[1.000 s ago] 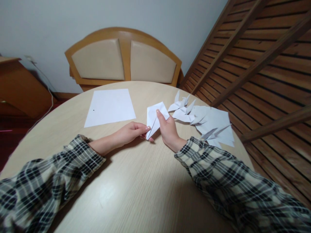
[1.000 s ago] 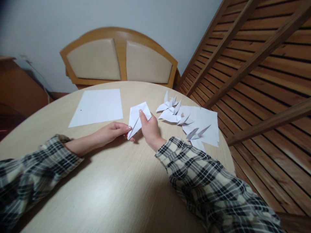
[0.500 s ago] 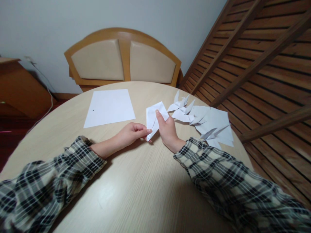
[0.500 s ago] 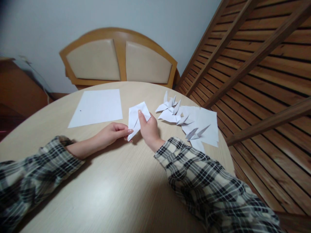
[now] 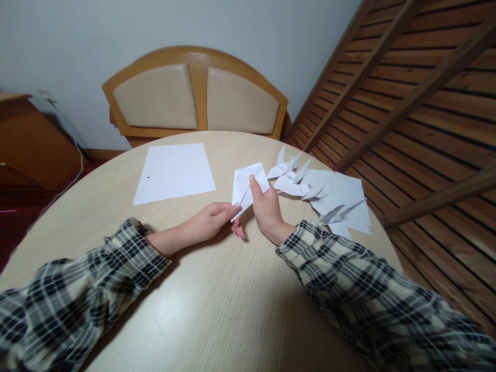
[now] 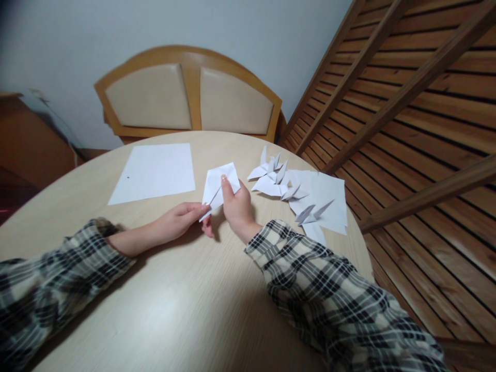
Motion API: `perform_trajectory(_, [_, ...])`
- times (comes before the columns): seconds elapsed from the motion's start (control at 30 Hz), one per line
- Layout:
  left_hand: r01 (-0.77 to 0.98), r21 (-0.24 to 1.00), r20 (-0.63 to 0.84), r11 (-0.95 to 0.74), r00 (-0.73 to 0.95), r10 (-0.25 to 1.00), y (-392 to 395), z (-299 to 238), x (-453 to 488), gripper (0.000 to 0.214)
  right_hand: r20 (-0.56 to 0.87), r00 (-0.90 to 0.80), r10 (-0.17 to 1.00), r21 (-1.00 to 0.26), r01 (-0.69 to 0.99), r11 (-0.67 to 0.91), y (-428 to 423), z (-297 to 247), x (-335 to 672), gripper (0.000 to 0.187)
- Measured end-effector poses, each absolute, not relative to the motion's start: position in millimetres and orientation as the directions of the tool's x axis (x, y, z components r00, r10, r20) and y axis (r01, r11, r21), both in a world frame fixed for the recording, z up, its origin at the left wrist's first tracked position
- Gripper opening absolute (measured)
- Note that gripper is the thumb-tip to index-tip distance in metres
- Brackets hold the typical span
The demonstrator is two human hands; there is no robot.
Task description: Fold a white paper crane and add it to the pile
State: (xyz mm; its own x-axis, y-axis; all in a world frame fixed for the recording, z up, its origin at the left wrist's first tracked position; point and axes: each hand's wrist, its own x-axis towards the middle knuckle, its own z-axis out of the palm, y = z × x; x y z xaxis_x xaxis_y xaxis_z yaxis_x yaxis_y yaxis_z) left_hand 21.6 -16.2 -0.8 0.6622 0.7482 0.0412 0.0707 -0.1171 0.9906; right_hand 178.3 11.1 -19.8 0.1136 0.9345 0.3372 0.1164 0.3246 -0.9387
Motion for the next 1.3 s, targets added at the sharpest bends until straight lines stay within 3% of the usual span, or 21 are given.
perform_trajectory(0.13, [0.06,0.992,0.05,-0.111,0.621,0.783,-16.7,-0.2,23.7,0.044,0.319,0.209,0.925,-0.948,0.073,0.31,11.4,-18.0,176.9,0.044])
perform_trajectory(0.47, [0.081,0.992,0.026,-0.092,0.596,0.803,-17.9,-2.4,22.4,0.045,0.33,0.204,0.922,-0.944,0.07,0.323,12.1,-18.7,177.4,0.042])
perform_trajectory(0.67, [0.061,0.994,0.042,-0.094,0.578,0.815,-17.6,1.3,21.2,0.047,0.255,0.09,0.963,-0.965,-0.045,0.259,6.9,-14.4,174.8,0.036])
perform_trajectory(0.97, [0.334,0.916,0.055,-0.221,0.442,0.896,-19.4,2.6,20.4,0.057,0.318,0.073,0.945,-0.948,0.019,0.317,0.2,-11.9,173.0,0.034])
perform_trajectory(1.3, [0.25,0.954,0.028,-0.164,0.473,0.881,-20.2,3.5,19.9,0.057,0.263,0.001,0.965,-0.965,0.016,0.263,-2.6,-11.8,174.5,0.036])
